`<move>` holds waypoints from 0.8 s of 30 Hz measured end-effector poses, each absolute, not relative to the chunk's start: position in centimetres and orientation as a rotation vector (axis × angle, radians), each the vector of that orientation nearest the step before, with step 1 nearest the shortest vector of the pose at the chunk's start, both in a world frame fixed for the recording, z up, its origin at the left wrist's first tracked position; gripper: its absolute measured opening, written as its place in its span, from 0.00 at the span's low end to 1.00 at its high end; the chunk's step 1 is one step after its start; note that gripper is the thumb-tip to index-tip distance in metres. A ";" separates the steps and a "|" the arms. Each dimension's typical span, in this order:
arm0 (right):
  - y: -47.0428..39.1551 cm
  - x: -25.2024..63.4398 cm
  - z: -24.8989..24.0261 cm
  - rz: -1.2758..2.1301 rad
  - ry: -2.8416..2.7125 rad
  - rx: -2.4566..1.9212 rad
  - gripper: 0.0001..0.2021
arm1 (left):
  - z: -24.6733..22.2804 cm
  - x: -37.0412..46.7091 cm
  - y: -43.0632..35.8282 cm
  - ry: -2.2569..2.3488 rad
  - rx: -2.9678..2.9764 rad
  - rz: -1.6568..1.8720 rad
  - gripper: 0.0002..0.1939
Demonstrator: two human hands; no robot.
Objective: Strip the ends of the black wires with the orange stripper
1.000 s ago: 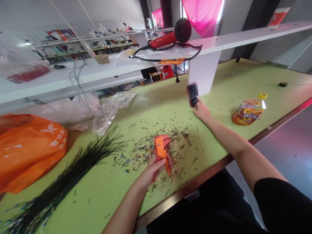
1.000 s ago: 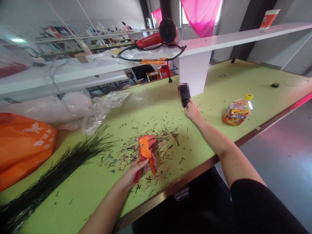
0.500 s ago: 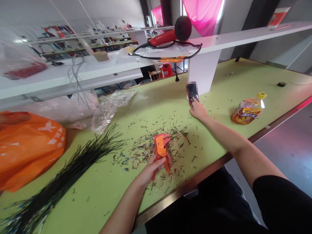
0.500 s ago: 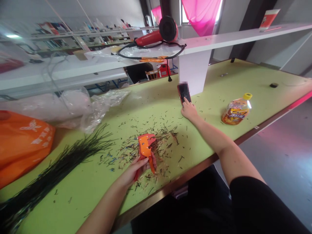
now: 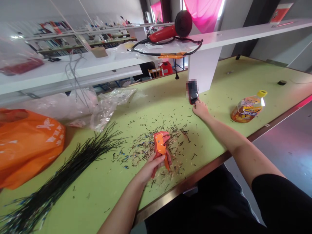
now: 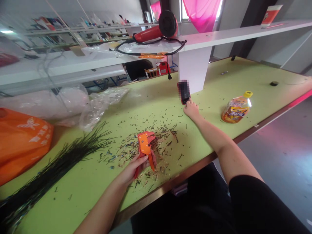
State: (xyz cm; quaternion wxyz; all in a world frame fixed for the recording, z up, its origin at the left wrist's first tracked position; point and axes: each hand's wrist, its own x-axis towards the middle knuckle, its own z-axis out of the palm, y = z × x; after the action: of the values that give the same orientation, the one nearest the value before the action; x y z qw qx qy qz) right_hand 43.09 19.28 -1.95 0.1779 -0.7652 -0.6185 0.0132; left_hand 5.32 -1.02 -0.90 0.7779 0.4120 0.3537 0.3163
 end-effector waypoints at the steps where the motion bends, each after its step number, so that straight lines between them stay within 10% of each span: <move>1: 19.3 43.2 -1.9 0.039 -1.749 -2.171 0.20 | -0.9 5.3 -1.0 0.768 0.888 0.684 0.26; 24: 17.1 41.5 -0.2 0.249 -1.608 -1.971 0.14 | -0.7 5.3 -1.0 0.770 0.880 0.705 0.26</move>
State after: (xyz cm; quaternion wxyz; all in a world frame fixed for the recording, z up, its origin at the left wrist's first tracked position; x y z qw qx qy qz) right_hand 41.55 17.09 -0.21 0.2887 -0.7382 -0.6025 0.0931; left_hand 5.34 -0.97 -0.73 0.7758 0.4067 0.3558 0.3259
